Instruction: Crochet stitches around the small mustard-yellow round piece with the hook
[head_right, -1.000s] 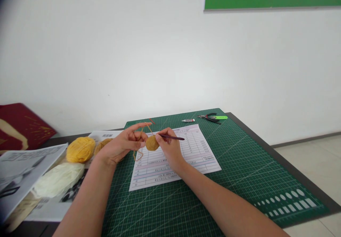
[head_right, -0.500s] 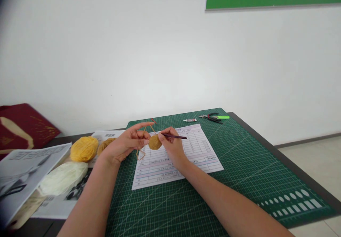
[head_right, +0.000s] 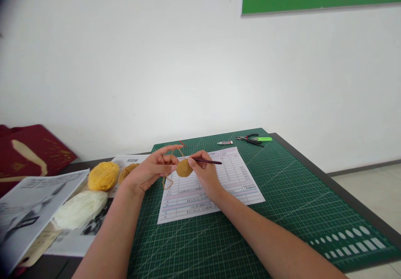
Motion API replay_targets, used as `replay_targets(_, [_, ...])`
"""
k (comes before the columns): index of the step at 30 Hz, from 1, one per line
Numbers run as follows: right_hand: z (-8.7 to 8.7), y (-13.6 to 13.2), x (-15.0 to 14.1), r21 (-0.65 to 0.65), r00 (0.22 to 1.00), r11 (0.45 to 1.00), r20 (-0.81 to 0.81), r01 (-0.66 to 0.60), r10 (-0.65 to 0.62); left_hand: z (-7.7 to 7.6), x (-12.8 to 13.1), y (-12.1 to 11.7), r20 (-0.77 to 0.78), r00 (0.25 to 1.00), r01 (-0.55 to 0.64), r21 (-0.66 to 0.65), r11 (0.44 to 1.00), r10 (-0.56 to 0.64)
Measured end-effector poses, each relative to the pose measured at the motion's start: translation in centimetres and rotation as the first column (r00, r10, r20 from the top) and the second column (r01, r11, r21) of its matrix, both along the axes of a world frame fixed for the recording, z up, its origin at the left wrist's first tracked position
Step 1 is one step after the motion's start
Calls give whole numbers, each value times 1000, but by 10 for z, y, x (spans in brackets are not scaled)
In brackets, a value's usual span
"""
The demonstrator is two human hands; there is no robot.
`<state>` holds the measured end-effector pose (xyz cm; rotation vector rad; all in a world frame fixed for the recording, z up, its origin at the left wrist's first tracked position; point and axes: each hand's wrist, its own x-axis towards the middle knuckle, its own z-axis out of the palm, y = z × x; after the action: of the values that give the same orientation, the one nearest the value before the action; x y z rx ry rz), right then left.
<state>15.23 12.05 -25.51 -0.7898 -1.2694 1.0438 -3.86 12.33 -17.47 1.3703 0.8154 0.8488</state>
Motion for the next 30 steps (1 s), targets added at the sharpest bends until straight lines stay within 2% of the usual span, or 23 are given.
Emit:
replay_targets(13, [-2,2,0,-17,999,999,-21,-29,28,0,3,0,11,1000,-8,-14,1000,9])
replay_targets(30, [-2,-4,-5,-111,996,991,-47,-75,70,-5,9,2,-13,998,-64,9,998,64])
